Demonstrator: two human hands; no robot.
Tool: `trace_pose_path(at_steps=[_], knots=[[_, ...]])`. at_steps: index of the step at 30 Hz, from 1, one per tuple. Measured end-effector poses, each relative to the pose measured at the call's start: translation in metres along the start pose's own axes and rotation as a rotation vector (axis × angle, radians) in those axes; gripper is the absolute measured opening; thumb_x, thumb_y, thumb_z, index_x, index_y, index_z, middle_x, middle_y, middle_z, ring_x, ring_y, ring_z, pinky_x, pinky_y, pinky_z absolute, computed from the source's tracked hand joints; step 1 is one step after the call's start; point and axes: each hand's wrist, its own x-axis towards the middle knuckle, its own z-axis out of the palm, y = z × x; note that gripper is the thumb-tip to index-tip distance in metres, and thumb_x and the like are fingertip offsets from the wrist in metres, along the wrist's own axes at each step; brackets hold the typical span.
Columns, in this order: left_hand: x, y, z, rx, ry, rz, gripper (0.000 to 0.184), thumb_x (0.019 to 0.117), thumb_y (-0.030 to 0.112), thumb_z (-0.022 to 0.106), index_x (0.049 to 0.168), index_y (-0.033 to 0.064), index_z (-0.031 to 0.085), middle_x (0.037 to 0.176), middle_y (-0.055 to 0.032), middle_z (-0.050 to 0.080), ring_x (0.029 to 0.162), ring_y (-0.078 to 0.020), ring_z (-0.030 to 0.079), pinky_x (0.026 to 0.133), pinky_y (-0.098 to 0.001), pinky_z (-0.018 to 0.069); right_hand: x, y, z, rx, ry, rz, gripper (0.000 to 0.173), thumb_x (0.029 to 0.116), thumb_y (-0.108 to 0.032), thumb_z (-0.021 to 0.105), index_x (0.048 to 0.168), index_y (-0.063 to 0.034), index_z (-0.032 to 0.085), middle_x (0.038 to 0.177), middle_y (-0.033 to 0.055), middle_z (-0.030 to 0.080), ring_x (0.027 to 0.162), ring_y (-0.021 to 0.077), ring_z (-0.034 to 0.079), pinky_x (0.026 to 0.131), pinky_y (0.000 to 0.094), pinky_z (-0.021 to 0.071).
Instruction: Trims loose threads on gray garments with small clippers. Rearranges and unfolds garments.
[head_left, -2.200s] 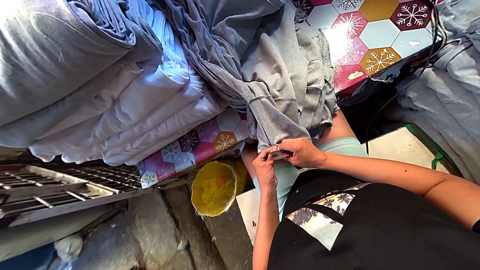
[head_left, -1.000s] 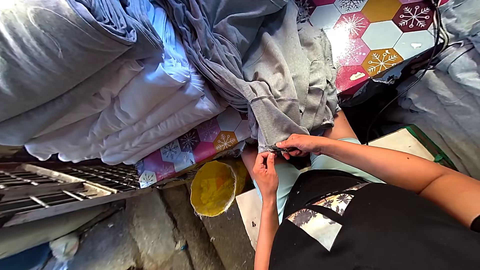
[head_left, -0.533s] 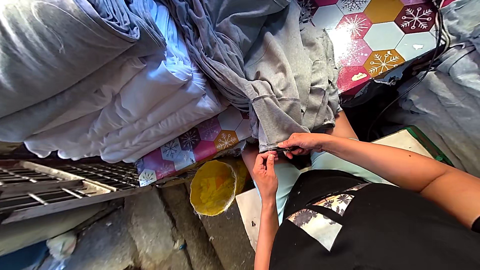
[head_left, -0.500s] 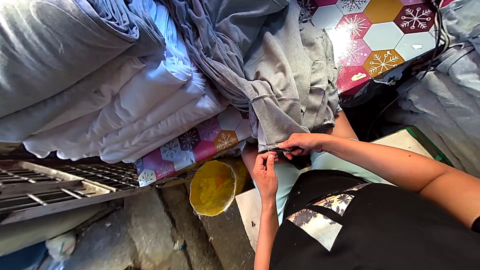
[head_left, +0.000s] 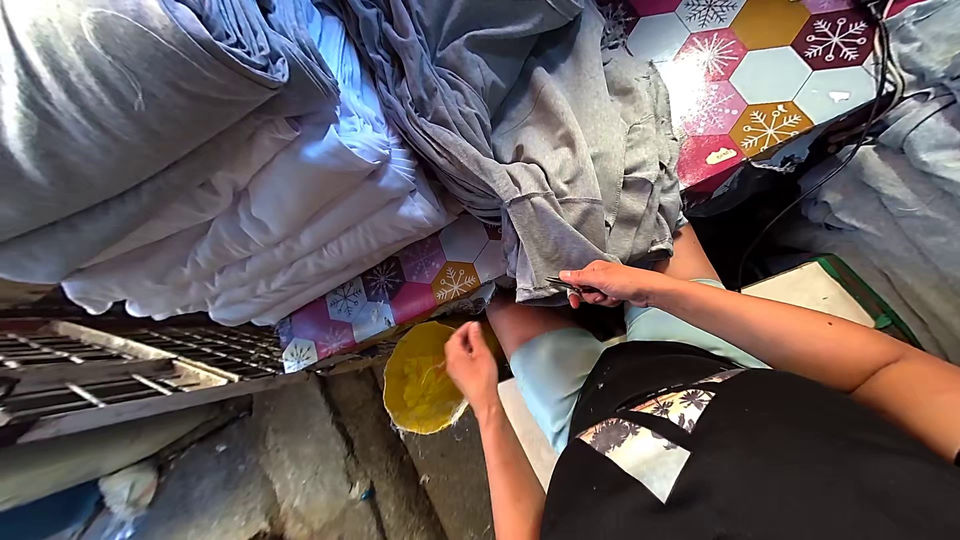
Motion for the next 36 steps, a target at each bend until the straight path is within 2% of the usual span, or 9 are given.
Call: trace_pose_path(at_steps=[2,3,5,8,10,12,17,24,36], knots=[[-0.009,0.018,0.024,-0.385,-0.236,-0.113,0.031,0.109,0.014,0.047,0.114,-0.0106,0.065,0.108,-0.0165,0.071,0.099,-0.0173,0.069,0.092,-0.0323,0.0549,-0.003,0.002,0.003,-0.036,0.003,-0.06,0.053,0.1121,-0.04,0.038,0.083,-0.0068,0.066,0.049,-0.0099,0.035,0.04,-0.0007,0.028,0.041,0.0171,0.0234],[-0.013,0.027,0.037,-0.608,-0.303,-0.203,0.031,0.1102,0.013,0.043,0.114,-0.0106,0.063,0.106,-0.0142,0.071,0.096,-0.0154,0.07,0.09,-0.0296,0.0559,-0.003,0.004,0.005,-0.065,0.002,-0.113,0.051,0.1125,-0.036,0.039,0.083,-0.0062,0.067,0.05,-0.0103,0.036,0.04,-0.0015,0.029,0.041,0.0166,0.0242],[-0.015,0.04,0.06,-0.974,-0.283,-0.372,0.027,0.1103,0.013,0.042,0.113,-0.0052,0.061,0.098,-0.0106,0.071,0.088,-0.015,0.071,0.084,-0.028,0.0589,-0.002,0.008,0.007,-0.259,0.063,-0.276,0.045,0.1119,-0.029,0.041,0.084,-0.0057,0.069,0.054,-0.0089,0.039,0.046,-0.0002,0.034,0.047,0.019,0.0291],[-0.017,0.056,0.07,-1.204,-0.177,-0.457,0.019,0.1088,0.01,0.045,0.107,0.0008,0.061,0.09,-0.0081,0.07,0.079,-0.0138,0.07,0.077,-0.0266,0.0599,-0.002,0.011,0.007,-0.748,0.29,-0.545,0.041,0.1057,-0.038,0.054,0.083,-0.0072,0.066,0.063,0.0016,0.054,0.06,0.0144,0.054,0.059,0.0378,0.0432],[-0.022,0.064,0.065,-1.232,-0.163,-0.457,0.019,0.1084,0.009,0.044,0.107,0.0009,0.062,0.089,-0.008,0.07,0.078,-0.0134,0.07,0.076,-0.0259,0.0601,-0.002,0.011,0.008,-0.961,0.44,-0.747,0.041,0.101,-0.04,0.059,0.085,-0.0039,0.068,0.069,0.0072,0.062,0.062,0.0219,0.062,0.055,0.0439,0.0486],[-0.028,0.07,0.06,-1.239,-0.17,-0.433,0.02,0.1084,0.008,0.044,0.106,0.0006,0.062,0.089,-0.008,0.071,0.079,-0.0136,0.071,0.077,-0.026,0.0603,0.001,0.013,0.009,-1.076,0.545,-0.914,0.041,0.0985,-0.041,0.061,0.088,-0.0028,0.07,0.076,0.0088,0.068,0.061,0.023,0.066,0.049,0.0421,0.0491],[-0.037,0.079,0.055,-1.213,-0.147,-0.383,0.022,0.1071,0.005,0.045,0.099,-0.001,0.064,0.084,-0.0072,0.071,0.076,-0.0135,0.072,0.077,-0.027,0.0613,0.007,0.015,0.015,-1.155,0.693,-1.109,0.044,0.0982,-0.044,0.06,0.088,-0.0031,0.071,0.07,0.0068,0.063,0.053,0.0203,0.061,0.042,0.0358,0.0426],[-0.047,0.08,0.063,-1.188,-0.122,-0.242,0.028,0.1049,-0.001,0.045,0.089,-0.0017,0.068,0.082,-0.0072,0.074,0.078,-0.014,0.073,0.081,-0.0289,0.0617,0.0,0.015,0.021,-1.129,0.767,-1.113,0.042,0.0979,-0.042,0.061,0.087,-0.0025,0.072,0.066,0.0063,0.061,0.05,0.0193,0.058,0.041,0.0343,0.041],[-0.05,0.081,0.069,-1.159,-0.1,-0.21,0.027,0.1026,-0.004,0.047,0.084,-0.0018,0.067,0.08,-0.0068,0.073,0.077,-0.0139,0.073,0.081,-0.029,0.0615,-0.003,0.019,0.02,-1.043,0.785,-1.074,0.039,0.0965,-0.038,0.062,0.075,-0.0069,0.071,0.062,0.0041,0.062,0.051,0.0174,0.06,0.042,0.0355,0.0407]])
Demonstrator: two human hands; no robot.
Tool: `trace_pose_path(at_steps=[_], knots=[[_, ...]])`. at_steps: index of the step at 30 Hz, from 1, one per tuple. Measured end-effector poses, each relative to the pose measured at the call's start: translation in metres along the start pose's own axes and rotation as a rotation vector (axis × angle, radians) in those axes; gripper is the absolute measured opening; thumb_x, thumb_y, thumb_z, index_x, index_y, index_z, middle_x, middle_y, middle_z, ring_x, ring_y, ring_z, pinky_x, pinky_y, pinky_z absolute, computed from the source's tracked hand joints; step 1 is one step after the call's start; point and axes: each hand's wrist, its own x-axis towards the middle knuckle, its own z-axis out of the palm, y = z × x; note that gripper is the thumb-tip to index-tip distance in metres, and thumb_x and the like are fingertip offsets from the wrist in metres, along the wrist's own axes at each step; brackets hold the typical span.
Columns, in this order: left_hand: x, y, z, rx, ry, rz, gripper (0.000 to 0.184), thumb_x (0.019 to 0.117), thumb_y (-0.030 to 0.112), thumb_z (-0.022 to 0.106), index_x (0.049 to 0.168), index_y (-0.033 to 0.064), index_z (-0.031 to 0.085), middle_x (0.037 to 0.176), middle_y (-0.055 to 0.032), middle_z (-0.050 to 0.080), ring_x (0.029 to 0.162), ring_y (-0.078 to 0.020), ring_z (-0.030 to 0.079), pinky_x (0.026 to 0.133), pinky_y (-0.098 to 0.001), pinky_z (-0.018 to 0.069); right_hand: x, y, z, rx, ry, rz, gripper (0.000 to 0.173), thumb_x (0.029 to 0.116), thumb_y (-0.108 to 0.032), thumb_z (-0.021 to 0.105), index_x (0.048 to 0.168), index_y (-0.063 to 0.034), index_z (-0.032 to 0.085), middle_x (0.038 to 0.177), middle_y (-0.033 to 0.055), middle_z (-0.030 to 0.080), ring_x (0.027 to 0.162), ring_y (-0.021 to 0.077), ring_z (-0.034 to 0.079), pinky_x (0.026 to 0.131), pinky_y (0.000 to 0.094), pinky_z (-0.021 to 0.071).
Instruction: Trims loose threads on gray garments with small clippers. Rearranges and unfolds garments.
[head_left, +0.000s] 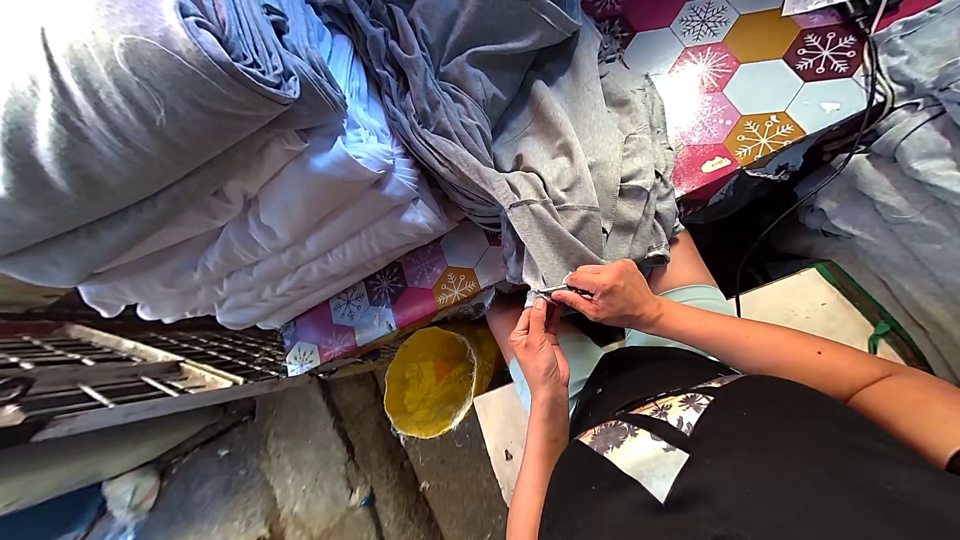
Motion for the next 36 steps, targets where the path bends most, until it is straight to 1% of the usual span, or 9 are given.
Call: trace_pose_path(at_steps=[6,10,12,14,17,20,22,27,36], knots=[[0.0,0.003,0.002,-0.03,0.017,-0.046,0.027,0.1048,-0.001,0.046,0.088,-0.002,0.067,0.08,-0.0076,0.073,0.076,-0.0144,0.073,0.08,-0.0289,0.0618,-0.003,0.0,0.0,0.002,0.049,-0.009,0.041,0.0974,-0.04,0.063,0.081,-0.0034,0.072,0.063,0.0055,0.061,0.051,0.0181,0.058,0.042,0.0344,0.041],[0.0,0.004,-0.001,-0.103,-0.002,-0.106,0.032,0.1073,0.006,0.041,0.089,0.0012,0.067,0.079,-0.0057,0.073,0.074,-0.0125,0.072,0.077,-0.0276,0.0613,0.003,-0.011,-0.004,0.1,0.131,0.022,0.041,0.0869,-0.042,0.076,0.083,-0.0012,0.07,0.066,0.0062,0.06,0.052,0.015,0.055,0.044,0.0306,0.0412],[0.001,0.001,-0.004,-0.143,-0.028,-0.116,0.037,0.1066,0.007,0.037,0.086,0.0028,0.068,0.077,-0.0057,0.073,0.072,-0.0125,0.072,0.075,-0.0279,0.0614,0.005,-0.016,0.003,0.105,0.135,-0.068,0.025,0.0858,-0.025,0.077,0.084,-0.0006,0.071,0.067,0.0076,0.062,0.053,0.0173,0.059,0.044,0.0322,0.0442],[0.004,-0.003,-0.008,-0.182,-0.071,-0.138,0.039,0.1065,0.01,0.033,0.086,0.0059,0.067,0.075,-0.0039,0.072,0.07,-0.0111,0.071,0.07,-0.0266,0.0606,0.003,-0.021,0.01,0.133,0.117,-0.171,0.01,0.0858,-0.01,0.067,0.081,-0.0006,0.07,0.065,0.0081,0.062,0.052,0.019,0.06,0.044,0.0335,0.0441],[0.01,0.0,-0.01,-0.242,-0.106,-0.206,0.039,0.1101,0.015,0.03,0.094,0.0051,0.064,0.08,-0.0042,0.072,0.074,-0.0105,0.072,0.072,-0.0253,0.06,-0.007,-0.037,0.009,0.35,-0.057,-0.28,0.008,0.0873,-0.006,0.064,0.086,-0.0001,0.068,0.069,0.0105,0.066,0.056,0.0208,0.063,0.047,0.0356,0.0474],[0.01,0.004,-0.006,-0.218,-0.019,-0.205,0.027,0.1106,0.012,0.033,0.101,0.0055,0.057,0.085,-0.006,0.072,0.079,-0.0127,0.072,0.078,-0.0275,0.0612,-0.014,-0.037,-0.005,0.412,-0.134,-0.156,0.027,0.0935,-0.027,0.068,0.091,-0.0003,0.068,0.071,0.0093,0.066,0.057,0.0182,0.061,0.05,0.0344,0.0472],[0.009,0.007,-0.004,-0.175,0.015,-0.183,0.022,0.1098,0.01,0.036,0.106,0.0038,0.056,0.089,-0.0077,0.071,0.08,-0.0146,0.072,0.077,-0.0297,0.0613,-0.012,-0.027,-0.014,0.278,-0.136,-0.025,0.045,0.0981,-0.045,0.06,0.095,-0.0011,0.07,0.071,0.008,0.065,0.056,0.0184,0.06,0.048,0.0368,0.0461],[0.0,0.015,0.005,-0.159,0.031,-0.167,0.02,0.1083,0.004,0.039,0.105,0.003,0.058,0.087,-0.0075,0.072,0.078,-0.0143,0.073,0.076,-0.0285,0.0625,-0.008,0.003,-0.01,0.003,-0.01,-0.052,0.042,0.1007,-0.041,0.059,0.09,-0.0016,0.068,0.069,0.007,0.058,0.051,0.0193,0.056,0.042,0.0337,0.0413],[-0.005,0.019,0.008,-0.167,0.03,-0.185,0.022,0.109,0.005,0.038,0.103,0.002,0.059,0.084,-0.0079,0.072,0.074,-0.0137,0.073,0.074,-0.0267,0.0625,-0.01,0.004,-0.003,-0.014,0.141,-0.125,0.04,0.1022,-0.037,0.06,0.087,-0.002,0.072,0.063,0.0052,0.053,0.05,0.0178,0.052,0.043,0.031,0.0383]])
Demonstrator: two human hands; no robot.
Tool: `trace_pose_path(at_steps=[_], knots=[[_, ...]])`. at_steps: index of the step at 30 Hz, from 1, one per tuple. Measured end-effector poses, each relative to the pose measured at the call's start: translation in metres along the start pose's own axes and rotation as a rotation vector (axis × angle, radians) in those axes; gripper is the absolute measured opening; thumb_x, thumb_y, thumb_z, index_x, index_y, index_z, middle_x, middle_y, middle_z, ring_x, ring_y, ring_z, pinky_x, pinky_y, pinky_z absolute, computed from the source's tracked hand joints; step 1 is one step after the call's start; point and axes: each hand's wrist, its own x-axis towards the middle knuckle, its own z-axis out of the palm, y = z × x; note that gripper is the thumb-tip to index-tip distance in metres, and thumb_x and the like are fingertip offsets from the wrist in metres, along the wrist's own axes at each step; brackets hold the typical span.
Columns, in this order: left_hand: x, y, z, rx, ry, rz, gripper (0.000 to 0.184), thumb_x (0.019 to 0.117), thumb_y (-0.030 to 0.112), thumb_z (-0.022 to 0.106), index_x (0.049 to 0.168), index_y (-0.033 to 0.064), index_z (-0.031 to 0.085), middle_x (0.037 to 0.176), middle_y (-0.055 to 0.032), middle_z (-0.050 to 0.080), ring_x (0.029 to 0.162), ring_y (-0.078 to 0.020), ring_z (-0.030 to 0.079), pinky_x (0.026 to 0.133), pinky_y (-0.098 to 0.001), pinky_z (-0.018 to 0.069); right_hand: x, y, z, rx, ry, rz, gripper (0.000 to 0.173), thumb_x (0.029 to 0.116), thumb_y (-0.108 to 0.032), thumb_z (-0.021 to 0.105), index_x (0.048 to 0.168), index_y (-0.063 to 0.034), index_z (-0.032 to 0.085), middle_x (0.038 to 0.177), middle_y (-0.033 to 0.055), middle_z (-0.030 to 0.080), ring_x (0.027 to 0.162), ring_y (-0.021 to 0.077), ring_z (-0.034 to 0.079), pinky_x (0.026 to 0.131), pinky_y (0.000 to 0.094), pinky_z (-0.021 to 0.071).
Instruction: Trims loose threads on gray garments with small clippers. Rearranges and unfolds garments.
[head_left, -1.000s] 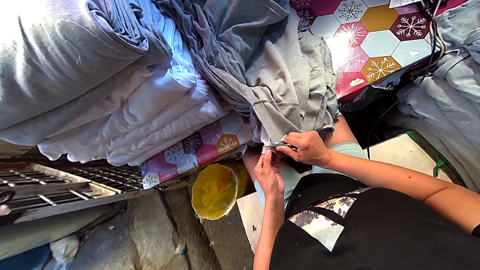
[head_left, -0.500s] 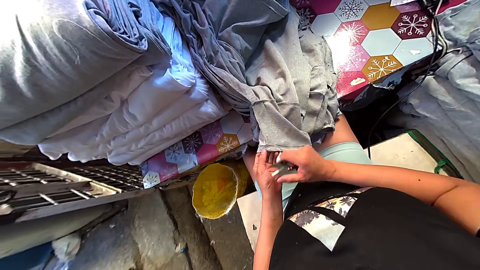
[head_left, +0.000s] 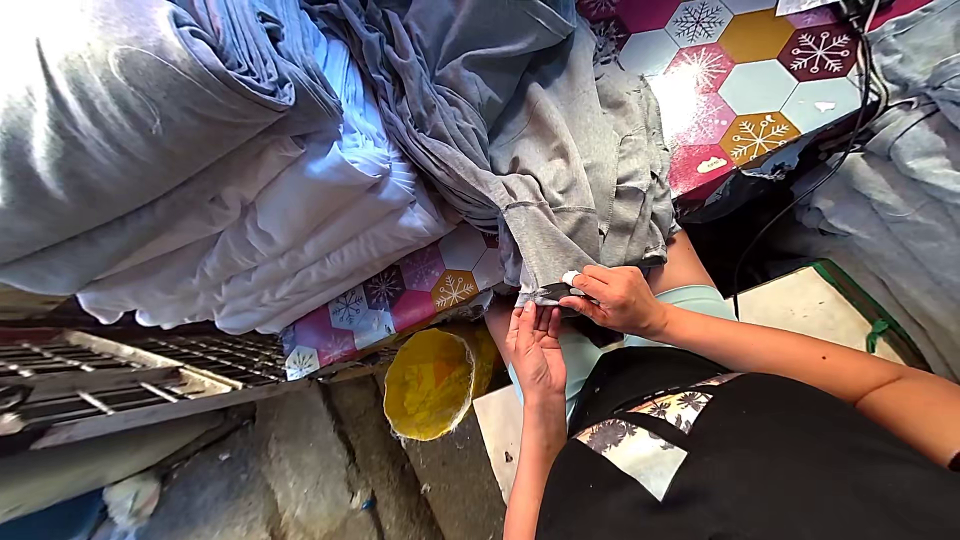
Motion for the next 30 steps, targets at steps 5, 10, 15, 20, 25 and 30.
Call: trace_pose_path(at_steps=[5,10,15,20,25,30], knots=[[-0.002,0.0,0.001,0.019,-0.007,0.019,0.023,0.1094,0.006,0.037,0.106,0.0011,0.058,0.085,-0.0077,0.073,0.075,-0.0137,0.073,0.074,-0.027,0.0626,0.0,0.001,-0.004,0.026,0.031,0.042,0.037,0.1019,-0.029,0.059,0.08,-0.0016,0.07,0.06,0.0055,0.054,0.049,0.0174,0.053,0.042,0.0313,0.0392],[-0.004,-0.001,0.001,0.029,-0.016,0.02,0.024,0.1088,0.005,0.038,0.101,0.0007,0.06,0.085,-0.0087,0.073,0.077,-0.0146,0.074,0.076,-0.0278,0.0625,0.003,-0.003,-0.008,-0.02,0.002,-0.007,0.039,0.1006,-0.036,0.061,0.084,-0.0025,0.071,0.063,0.0056,0.055,0.05,0.0175,0.053,0.043,0.0308,0.0393],[-0.005,-0.002,0.003,0.043,-0.03,0.03,0.027,0.1084,0.005,0.039,0.098,-0.0003,0.063,0.085,-0.0092,0.074,0.077,-0.0156,0.074,0.078,-0.0288,0.0626,0.009,-0.004,-0.005,-0.043,-0.01,-0.028,0.039,0.1013,-0.037,0.06,0.086,-0.0032,0.073,0.063,0.0047,0.055,0.05,0.0178,0.053,0.043,0.0313,0.0389],[-0.004,-0.003,0.002,0.055,-0.031,0.088,0.028,0.1079,0.003,0.04,0.098,-0.0032,0.065,0.088,-0.0116,0.075,0.081,-0.018,0.076,0.08,-0.0309,0.0629,0.008,-0.006,-0.011,-0.07,-0.031,-0.012,0.04,0.1012,-0.039,0.06,0.09,-0.0024,0.074,0.064,0.0054,0.055,0.051,0.0185,0.053,0.044,0.0318,0.0398],[-0.005,-0.006,0.002,0.096,-0.051,0.105,0.028,0.1071,0.002,0.041,0.097,-0.0025,0.067,0.086,-0.01,0.075,0.079,-0.0163,0.075,0.08,-0.0303,0.0628,0.01,-0.007,-0.008,-0.074,-0.015,-0.006,0.04,0.1014,-0.039,0.06,0.092,-0.003,0.075,0.064,0.0049,0.055,0.05,0.0179,0.053,0.043,0.0312,0.0389],[-0.003,-0.009,0.002,0.153,-0.053,0.157,0.03,0.1051,-0.002,0.042,0.09,-0.0027,0.067,0.082,-0.0094,0.075,0.076,-0.0159,0.075,0.079,-0.0296,0.0628,0.011,-0.01,-0.008,-0.089,-0.002,-0.019,0.036,0.1028,-0.032,0.059,0.085,-0.004,0.073,0.061,0.0046,0.054,0.05,0.0182,0.052,0.043,0.0315,0.0381]])
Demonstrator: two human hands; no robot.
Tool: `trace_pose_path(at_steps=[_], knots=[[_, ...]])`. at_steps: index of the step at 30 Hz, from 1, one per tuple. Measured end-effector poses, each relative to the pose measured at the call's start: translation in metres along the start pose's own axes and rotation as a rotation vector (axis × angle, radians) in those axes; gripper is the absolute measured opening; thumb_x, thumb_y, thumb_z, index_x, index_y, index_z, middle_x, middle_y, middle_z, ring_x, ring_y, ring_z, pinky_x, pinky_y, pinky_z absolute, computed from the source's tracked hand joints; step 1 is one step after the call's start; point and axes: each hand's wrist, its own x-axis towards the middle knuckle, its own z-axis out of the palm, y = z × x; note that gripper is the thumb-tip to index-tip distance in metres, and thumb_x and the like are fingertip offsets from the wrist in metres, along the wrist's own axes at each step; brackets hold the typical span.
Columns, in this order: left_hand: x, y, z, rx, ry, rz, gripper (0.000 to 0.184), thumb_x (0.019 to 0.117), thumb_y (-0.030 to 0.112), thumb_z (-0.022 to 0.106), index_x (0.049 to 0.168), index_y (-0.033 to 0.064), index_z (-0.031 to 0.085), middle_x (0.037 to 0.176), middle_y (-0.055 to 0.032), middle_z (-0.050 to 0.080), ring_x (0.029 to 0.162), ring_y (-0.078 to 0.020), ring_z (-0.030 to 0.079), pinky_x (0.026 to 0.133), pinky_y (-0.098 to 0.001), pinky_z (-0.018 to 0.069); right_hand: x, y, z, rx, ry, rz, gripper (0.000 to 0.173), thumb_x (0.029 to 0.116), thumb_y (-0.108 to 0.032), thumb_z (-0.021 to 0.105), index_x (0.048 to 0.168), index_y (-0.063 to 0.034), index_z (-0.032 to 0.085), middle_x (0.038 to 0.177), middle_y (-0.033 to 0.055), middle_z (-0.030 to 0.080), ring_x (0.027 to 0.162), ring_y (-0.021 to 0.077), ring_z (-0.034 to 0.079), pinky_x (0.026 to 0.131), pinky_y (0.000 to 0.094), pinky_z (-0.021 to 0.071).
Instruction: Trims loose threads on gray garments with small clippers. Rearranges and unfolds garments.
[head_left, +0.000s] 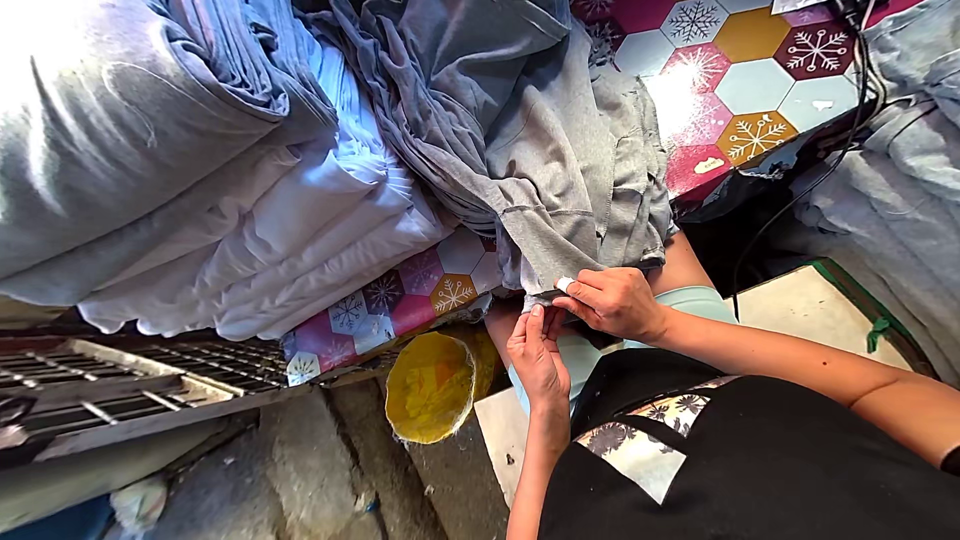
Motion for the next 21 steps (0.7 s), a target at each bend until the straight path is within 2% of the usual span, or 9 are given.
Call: trace_pose_path(at_steps=[6,8,9,11,13,15,17,19,21], knots=[[0.002,0.001,-0.003,0.124,-0.104,0.058,0.027,0.1024,-0.005,0.046,0.089,-0.0029,0.068,0.08,-0.007,0.074,0.076,-0.0128,0.073,0.08,-0.0288,0.0619,-0.006,0.01,0.007,0.313,-0.114,0.178,0.026,0.0888,-0.025,0.073,0.095,0.0005,0.073,0.077,0.0095,0.068,0.062,0.0196,0.065,0.051,0.0367,0.0506],[0.008,0.001,-0.01,0.429,-0.152,0.233,0.008,0.0922,-0.007,0.063,0.093,-0.0026,0.069,0.084,-0.0052,0.074,0.078,-0.0105,0.072,0.079,-0.0281,0.0617,-0.007,0.016,0.009,0.372,-0.13,0.232,0.012,0.082,-0.008,0.07,0.088,0.0014,0.073,0.077,0.0112,0.07,0.065,0.0213,0.067,0.056,0.0393,0.0534],[0.012,0.001,-0.013,0.685,-0.122,0.399,0.017,0.0845,-0.001,0.076,0.099,-0.0019,0.068,0.089,-0.0055,0.072,0.079,-0.0097,0.071,0.074,-0.0265,0.0612,-0.004,0.018,0.006,0.398,-0.123,0.261,0.009,0.0817,-0.006,0.068,0.086,0.0014,0.071,0.075,0.0109,0.069,0.064,0.0201,0.066,0.056,0.0379,0.0527],[0.018,0.005,-0.012,1.218,-0.068,0.578,0.061,0.0752,0.023,0.087,0.119,-0.0081,0.058,0.117,-0.0216,0.06,0.095,-0.0264,0.065,0.079,-0.0387,0.0556,0.005,0.022,-0.008,0.472,-0.154,0.321,0.008,0.0833,-0.007,0.067,0.084,0.0006,0.07,0.071,0.0086,0.066,0.063,0.015,0.061,0.058,0.0328,0.0507],[0.026,0.015,0.002,1.462,-0.249,0.537,0.05,0.0837,0.018,0.08,0.12,-0.0124,0.064,0.131,-0.0336,0.057,0.109,-0.044,0.065,0.091,-0.0549,0.0551,0.017,0.026,-0.027,0.583,-0.247,0.375,0.008,0.0863,-0.008,0.068,0.084,-0.0005,0.069,0.069,0.0043,0.062,0.062,0.0074,0.055,0.058,0.0256,0.0458],[0.038,0.036,0.031,1.472,-0.558,0.486,0.016,0.0919,0.006,0.064,0.096,-0.0067,0.074,0.102,-0.026,0.072,0.091,-0.0374,0.071,0.082,-0.0556,0.0553,0.028,0.031,-0.042,0.694,-0.183,0.45,0.008,0.089,-0.006,0.066,0.087,0.0005,0.07,0.071,0.0,0.063,0.063,-0.001,0.054,0.06,0.0175,0.046],[0.059,0.062,0.067,1.203,-0.723,0.426,0.019,0.0999,0.009,0.058,0.092,-0.0007,0.072,0.08,-0.0071,0.07,0.072,-0.0128,0.065,0.07,-0.0363,0.055,0.036,0.038,-0.056,0.74,0.068,0.584,0.012,0.0994,-0.008,0.06,0.098,-0.0014,0.07,0.08,-0.0054,0.065,0.068,-0.0056,0.056,0.066,0.0147,0.0511],[0.086,0.079,0.103,0.869,-0.763,0.429,0.024,0.1054,0.017,0.051,0.113,-0.0009,0.065,0.099,-0.0012,0.069,0.091,-0.0012,0.065,0.084,-0.0271,0.0565,0.04,0.049,-0.061,0.708,0.333,0.693,0.021,0.1082,-0.015,0.048,0.113,-0.0077,0.066,0.08,-0.0115,0.06,0.065,-0.0078,0.052,0.062,0.0129,0.0479],[0.115,0.091,0.121,0.79,-0.81,0.529,0.052,0.1084,0.029,0.042,0.153,0.0037,0.041,0.154,-0.0098,0.046,0.139,-0.0123,0.047,0.114,-0.0351,0.0446,0.039,0.063,-0.064,0.666,0.456,0.772,0.028,0.1118,-0.022,0.041,0.125,-0.0116,0.063,0.076,-0.0106,0.051,0.054,-0.0045,0.04,0.049,0.012,0.0361]])
